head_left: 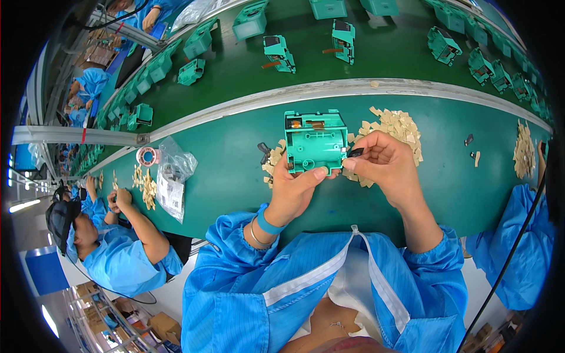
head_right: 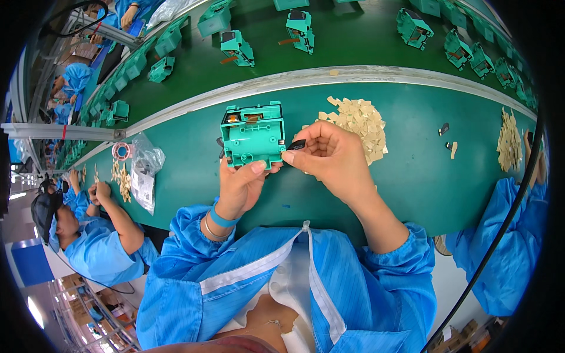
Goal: The person assembles electronic modules by hand, inserting small metal contacts and plastic components into green electronic module housings.
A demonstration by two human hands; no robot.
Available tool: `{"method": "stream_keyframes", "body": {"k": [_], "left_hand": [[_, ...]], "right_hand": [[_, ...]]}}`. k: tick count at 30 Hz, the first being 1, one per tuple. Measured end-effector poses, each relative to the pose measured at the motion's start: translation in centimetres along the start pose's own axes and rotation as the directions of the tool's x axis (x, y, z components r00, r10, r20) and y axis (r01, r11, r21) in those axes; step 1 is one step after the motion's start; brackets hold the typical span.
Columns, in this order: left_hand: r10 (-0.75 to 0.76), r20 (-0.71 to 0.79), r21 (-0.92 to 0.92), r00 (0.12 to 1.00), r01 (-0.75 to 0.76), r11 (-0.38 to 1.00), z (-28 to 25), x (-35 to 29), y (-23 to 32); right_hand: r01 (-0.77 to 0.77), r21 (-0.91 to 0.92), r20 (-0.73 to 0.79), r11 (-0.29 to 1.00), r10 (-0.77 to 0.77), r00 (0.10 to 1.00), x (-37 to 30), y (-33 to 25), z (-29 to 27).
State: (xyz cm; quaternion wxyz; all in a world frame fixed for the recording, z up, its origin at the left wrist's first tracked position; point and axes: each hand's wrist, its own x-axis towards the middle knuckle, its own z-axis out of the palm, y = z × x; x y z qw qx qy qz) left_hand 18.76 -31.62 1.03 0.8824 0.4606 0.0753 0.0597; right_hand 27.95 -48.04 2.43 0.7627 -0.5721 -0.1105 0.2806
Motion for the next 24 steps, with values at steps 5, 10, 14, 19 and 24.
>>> {"method": "stream_keyframes", "body": {"k": [5, 10, 14, 19, 24], "left_hand": [[-0.088, 0.121, -0.247, 0.989, 0.116, 0.962, -0.7, 0.0, -0.2], [-0.122, 0.133, -0.376, 0.984, 0.163, 0.912, -0.1, 0.0, -0.2], [-0.137, 0.144, -0.420, 0.980, 0.185, 0.889, -0.2, 0.0, -0.5], [-0.152, 0.194, -0.506, 0.969, 0.231, 0.831, -0.7, 0.1, -1.1], [-0.171, 0.204, -0.558, 0.964, 0.257, 0.789, -0.7, 0.0, -1.3]], "right_hand": [[-0.073, 0.082, 0.172, 0.994, 0.058, 0.983, 0.1, -0.5, -0.4], [0.095, 0.044, 0.105, 0.995, -0.099, 0.990, -0.6, -0.3, 0.7], [0.246, -0.078, 0.070, 0.966, -0.241, 0.968, -0.7, 0.2, 0.9], [0.377, -0.189, 0.031, 0.907, -0.379, 0.925, -0.8, 0.3, 1.4], [0.446, -0.279, 0.006, 0.850, -0.463, 0.886, -1.0, 0.3, 1.6]]}}
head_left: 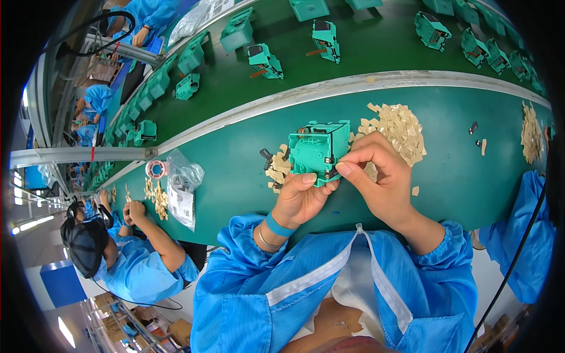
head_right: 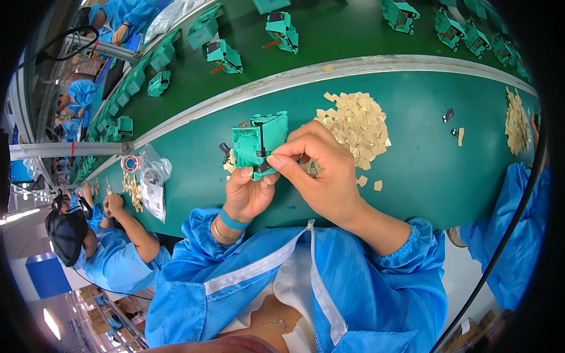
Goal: The person assembles electronic modules by hand, inserting small metal contacts and plastic components into green electronic module housings.
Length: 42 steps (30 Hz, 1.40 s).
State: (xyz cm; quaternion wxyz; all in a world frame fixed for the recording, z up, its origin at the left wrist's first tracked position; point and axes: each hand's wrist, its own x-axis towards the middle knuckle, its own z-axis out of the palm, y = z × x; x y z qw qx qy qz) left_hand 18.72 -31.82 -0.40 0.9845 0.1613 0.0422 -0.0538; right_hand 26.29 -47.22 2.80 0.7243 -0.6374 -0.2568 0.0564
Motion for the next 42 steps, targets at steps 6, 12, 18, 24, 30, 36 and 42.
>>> {"method": "stream_keyframes", "body": {"k": [6, 12, 18, 24, 30, 36, 42], "left_hand": [[-0.012, -0.009, -0.026, 1.000, 0.012, 1.000, 0.1, 0.0, -0.1], [-0.021, -0.021, -0.046, 1.000, 0.020, 0.999, -0.2, 0.1, -0.2], [-0.010, -0.038, -0.020, 0.999, 0.010, 1.000, -0.2, 0.1, -0.3], [-0.032, -0.021, -0.073, 0.999, 0.031, 0.997, -0.3, 0.2, -0.3], [-0.011, -0.047, -0.007, 0.999, 0.010, 1.000, 0.0, 0.3, -0.2], [0.156, -0.078, 0.382, 0.985, -0.115, 0.917, 0.3, 0.2, 0.5], [0.235, -0.101, 0.420, 0.967, -0.173, 0.891, 2.1, 0.6, 0.7]], "right_hand": [[0.039, -0.048, -0.015, 0.998, -0.040, 0.999, 0.1, -0.1, 0.1], [0.073, -0.064, -0.025, 0.995, -0.075, 0.997, 0.1, 0.0, 0.1], [0.098, -0.087, -0.049, 0.991, -0.103, 0.993, 0.0, 0.2, 0.2], [0.107, -0.098, -0.044, 0.989, -0.112, 0.993, 0.0, 0.3, 0.2], [0.000, 0.049, -0.017, 0.999, 0.001, 1.000, -0.1, 0.8, 0.0], [-0.096, 0.083, -0.014, 0.992, 0.097, 0.995, 0.1, 0.7, -0.4], [-0.172, 0.039, -0.031, 0.984, 0.173, 0.984, 0.3, 0.8, -0.4]]}}
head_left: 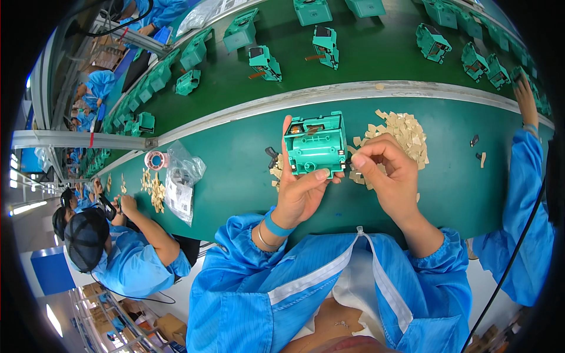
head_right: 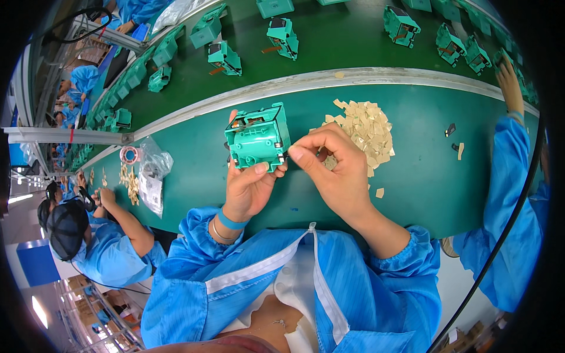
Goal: The person assembles electronic modules by hand, inserting small metal contacts and plastic components into green electronic module housings.
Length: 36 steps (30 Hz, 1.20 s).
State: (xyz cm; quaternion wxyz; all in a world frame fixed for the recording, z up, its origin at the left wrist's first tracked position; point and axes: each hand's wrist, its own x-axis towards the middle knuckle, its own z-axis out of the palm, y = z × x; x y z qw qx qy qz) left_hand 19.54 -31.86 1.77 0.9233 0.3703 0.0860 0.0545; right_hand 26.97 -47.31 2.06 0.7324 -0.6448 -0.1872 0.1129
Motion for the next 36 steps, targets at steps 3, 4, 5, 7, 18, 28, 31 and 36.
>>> {"method": "stream_keyframes", "body": {"k": [3, 4, 5, 7, 18, 28, 31, 36], "left_hand": [[0.016, 0.008, 0.047, 1.000, -0.017, 0.999, 0.3, 0.0, 0.1], [0.062, -0.007, 0.085, 0.998, -0.061, 0.994, 0.7, -0.1, 0.0], [0.108, -0.020, 0.124, 0.994, -0.105, 0.987, 1.0, -0.1, 0.0], [0.117, -0.018, 0.153, 0.993, -0.113, 0.982, 1.0, -0.3, 0.0], [0.142, -0.119, 0.080, 0.983, -0.133, 0.988, -0.4, 0.5, -0.3], [-0.004, -0.186, -0.010, 0.983, 0.002, 1.000, -1.2, 0.2, -0.6], [-0.039, -0.184, 0.022, 0.982, 0.044, 0.999, -1.0, 0.0, -1.0], [-0.058, -0.190, 0.070, 0.980, 0.072, 0.995, -0.7, 0.1, -1.3]], "right_hand": [[-0.059, -0.045, 0.033, 0.997, 0.060, 0.998, 0.1, -0.1, 0.2], [-0.096, -0.061, 0.023, 0.993, 0.098, 0.995, 0.1, 0.0, 0.4], [-0.133, -0.078, 0.012, 0.988, 0.134, 0.991, 0.1, 0.1, 0.5], [-0.103, -0.120, 0.004, 0.987, 0.105, 0.995, 0.3, 0.1, 0.5], [0.001, -0.360, 0.059, 0.933, 0.022, 0.998, 0.2, -0.6, -0.5], [0.211, -0.335, 0.056, 0.918, -0.204, 0.977, 1.4, 0.5, -0.6], [0.183, -0.310, 0.043, 0.933, -0.179, 0.983, 1.3, 0.5, -0.2], [0.180, -0.273, 0.033, 0.945, -0.178, 0.984, 0.9, 0.5, 0.1]]}}
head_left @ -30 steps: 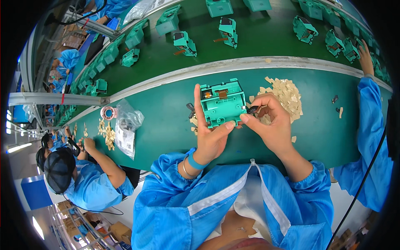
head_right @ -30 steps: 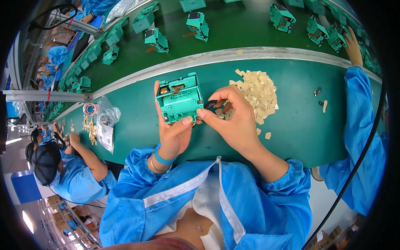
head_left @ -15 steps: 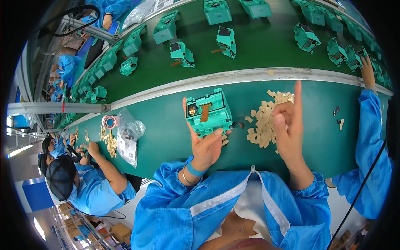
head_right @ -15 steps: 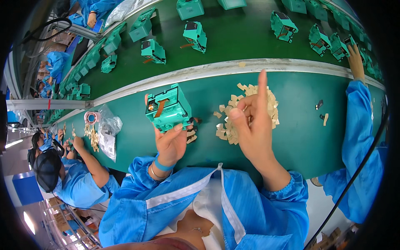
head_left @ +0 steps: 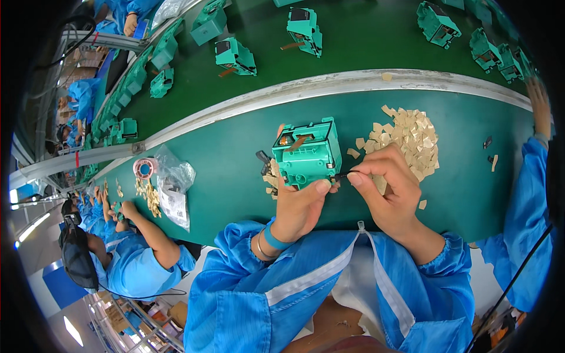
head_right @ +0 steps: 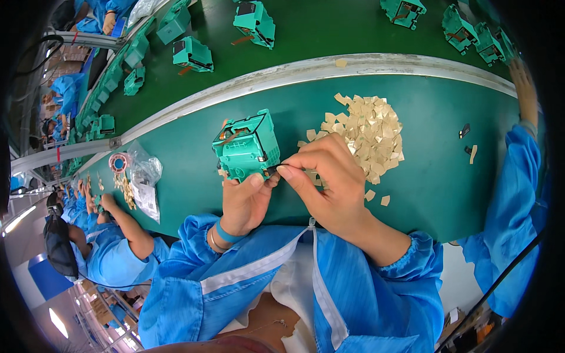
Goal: The person assembles electronic modules by hand, inserting small metal contacts and plastic components into green electronic module housings.
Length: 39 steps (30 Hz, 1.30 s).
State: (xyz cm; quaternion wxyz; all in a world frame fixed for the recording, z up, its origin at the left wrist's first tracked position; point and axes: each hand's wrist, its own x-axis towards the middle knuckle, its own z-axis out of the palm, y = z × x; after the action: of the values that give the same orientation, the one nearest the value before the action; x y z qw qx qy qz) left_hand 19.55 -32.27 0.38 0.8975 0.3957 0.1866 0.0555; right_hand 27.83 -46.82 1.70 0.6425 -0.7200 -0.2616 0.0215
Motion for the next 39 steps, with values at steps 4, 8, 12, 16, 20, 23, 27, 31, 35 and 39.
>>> {"method": "stream_keyframes", "body": {"k": [4, 8, 12, 16, 20, 23, 27, 31, 35, 39], "left_hand": [[-0.064, -0.053, -0.118, 0.997, 0.057, 0.991, 0.6, 0.0, -0.1], [-0.092, -0.010, -0.148, 0.996, 0.089, 0.985, 0.4, -0.1, -0.2], [-0.168, 0.059, -0.263, 0.984, 0.178, 0.948, -0.3, -0.1, -0.6], [-0.233, 0.110, -0.338, 0.966, 0.256, 0.906, -0.5, 0.0, -0.7], [-0.255, 0.154, -0.382, 0.955, 0.296, 0.875, -1.0, 0.3, -1.2], [-0.261, 0.159, -0.409, 0.952, 0.304, 0.860, -1.3, 0.1, -1.1], [-0.257, 0.167, -0.413, 0.952, 0.304, 0.858, -0.9, 0.1, -1.1], [-0.253, 0.209, -0.428, 0.945, 0.321, 0.845, -1.2, 0.1, -1.3], [-0.254, 0.178, -0.394, 0.951, 0.306, 0.867, -0.4, 0.2, -1.1], [-0.252, 0.191, -0.410, 0.949, 0.310, 0.857, -0.5, 0.2, -1.2]], "right_hand": [[-0.010, 0.026, -0.014, 1.000, 0.010, 1.000, -0.2, -0.6, 0.0], [-0.151, 0.134, -0.003, 0.979, 0.153, 0.988, -0.3, -0.5, 0.1], [-0.229, 0.176, 0.021, 0.958, 0.228, 0.973, -0.3, -0.4, 0.2], [-0.244, 0.178, 0.021, 0.953, 0.244, 0.969, -0.4, -0.6, 0.3], [-0.237, 0.170, 0.007, 0.957, 0.239, 0.971, -0.5, -0.4, 0.3], [-0.221, 0.158, 0.004, 0.963, 0.223, 0.975, -0.6, -0.5, 0.5], [-0.199, 0.128, 0.002, 0.971, 0.201, 0.980, -0.6, -0.6, 0.2], [-0.175, 0.106, -0.011, 0.979, 0.177, 0.984, -0.5, -0.7, 0.1], [-0.156, 0.094, -0.013, 0.983, 0.158, 0.987, -0.5, -0.7, 0.0], [-0.154, 0.096, -0.014, 0.983, 0.156, 0.988, -0.5, -0.6, 0.0]]}}
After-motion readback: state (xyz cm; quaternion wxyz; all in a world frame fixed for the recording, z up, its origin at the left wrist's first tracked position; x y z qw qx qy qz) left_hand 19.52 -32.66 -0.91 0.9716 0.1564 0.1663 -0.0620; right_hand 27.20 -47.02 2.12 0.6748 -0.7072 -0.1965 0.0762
